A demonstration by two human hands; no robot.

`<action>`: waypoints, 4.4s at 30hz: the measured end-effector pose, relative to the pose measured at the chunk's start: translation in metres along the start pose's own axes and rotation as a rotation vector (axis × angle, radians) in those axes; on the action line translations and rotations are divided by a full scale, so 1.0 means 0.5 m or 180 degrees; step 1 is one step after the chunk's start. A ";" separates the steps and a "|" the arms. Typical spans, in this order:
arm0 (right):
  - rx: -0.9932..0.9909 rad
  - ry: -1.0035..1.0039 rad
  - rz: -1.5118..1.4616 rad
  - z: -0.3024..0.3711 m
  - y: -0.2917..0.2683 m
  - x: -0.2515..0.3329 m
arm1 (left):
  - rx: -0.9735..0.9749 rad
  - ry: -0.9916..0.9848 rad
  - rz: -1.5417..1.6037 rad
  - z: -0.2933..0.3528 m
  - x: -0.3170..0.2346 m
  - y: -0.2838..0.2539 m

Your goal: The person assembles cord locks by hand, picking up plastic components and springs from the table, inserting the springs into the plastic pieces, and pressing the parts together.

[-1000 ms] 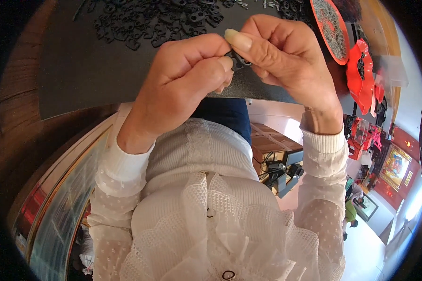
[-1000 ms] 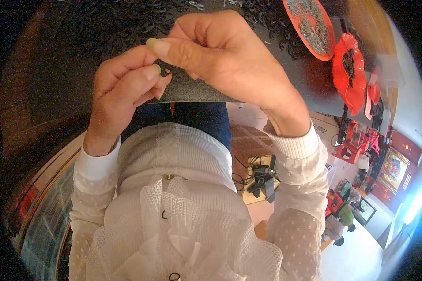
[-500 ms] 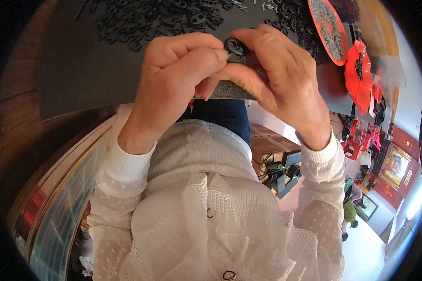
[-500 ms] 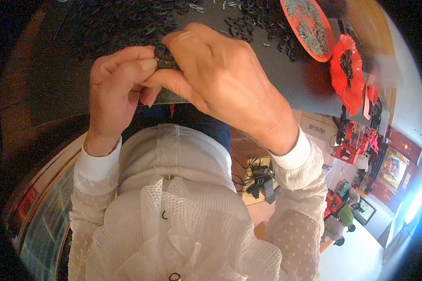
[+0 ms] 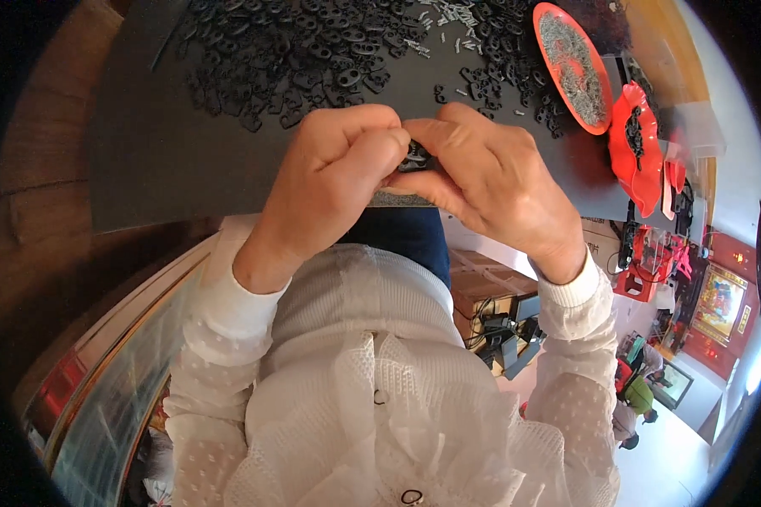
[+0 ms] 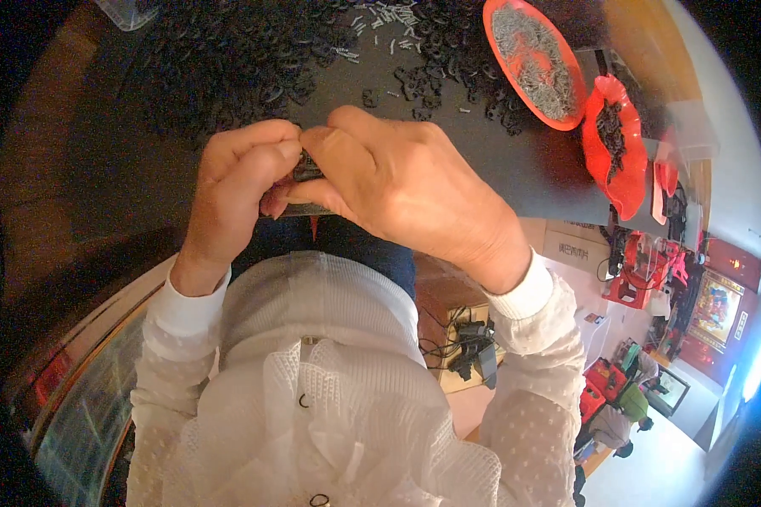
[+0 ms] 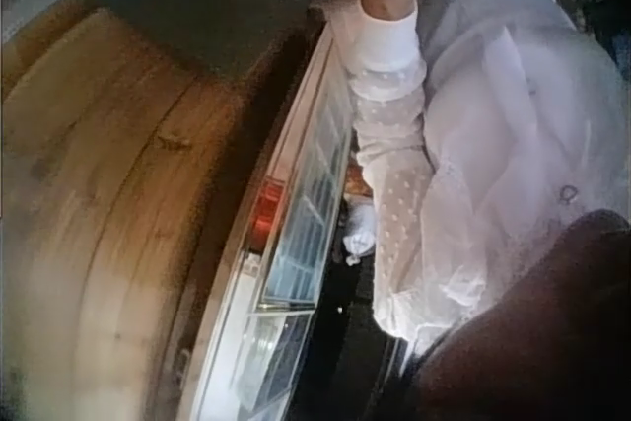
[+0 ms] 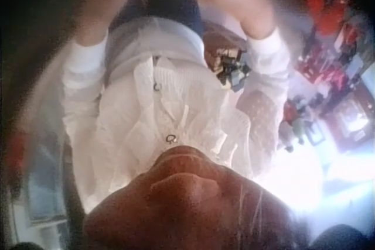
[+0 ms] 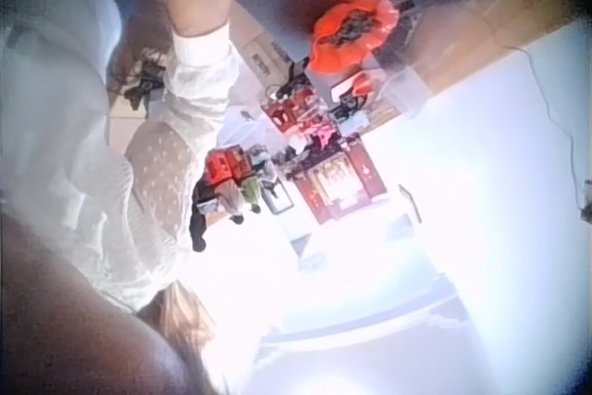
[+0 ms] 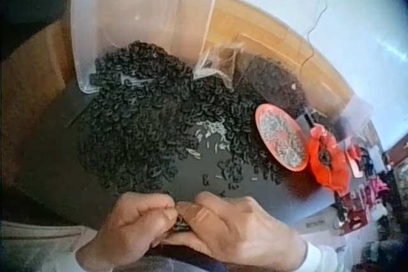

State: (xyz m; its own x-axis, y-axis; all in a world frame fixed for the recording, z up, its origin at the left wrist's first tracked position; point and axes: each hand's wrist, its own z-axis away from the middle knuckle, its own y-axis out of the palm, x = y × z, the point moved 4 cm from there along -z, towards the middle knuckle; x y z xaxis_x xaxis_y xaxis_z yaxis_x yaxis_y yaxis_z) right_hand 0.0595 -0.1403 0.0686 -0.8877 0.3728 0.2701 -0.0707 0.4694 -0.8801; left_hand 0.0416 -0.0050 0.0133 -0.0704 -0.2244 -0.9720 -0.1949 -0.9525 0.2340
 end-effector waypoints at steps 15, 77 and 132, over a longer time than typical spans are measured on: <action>0.0676 0.0112 0.0031 0.013 0.022 -0.011 | 0.0137 0.0099 -0.0478 -0.002 0.007 0.013; -0.0133 0.1508 0.0058 0.114 -0.086 -0.161 | 0.0401 0.0422 -0.0947 0.005 -0.002 0.023; -0.0649 0.0706 -0.1001 0.025 0.011 0.005 | 0.0866 -0.0371 0.0259 0.002 -0.007 0.017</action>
State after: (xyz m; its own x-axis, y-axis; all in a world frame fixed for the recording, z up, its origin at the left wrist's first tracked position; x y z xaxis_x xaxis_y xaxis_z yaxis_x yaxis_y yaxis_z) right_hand 0.0514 -0.1468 0.0596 -0.7166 0.3390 0.6095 -0.2109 0.7277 -0.6527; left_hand 0.0391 -0.0123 0.0188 -0.2052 -0.2576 -0.9442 -0.4378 -0.8387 0.3239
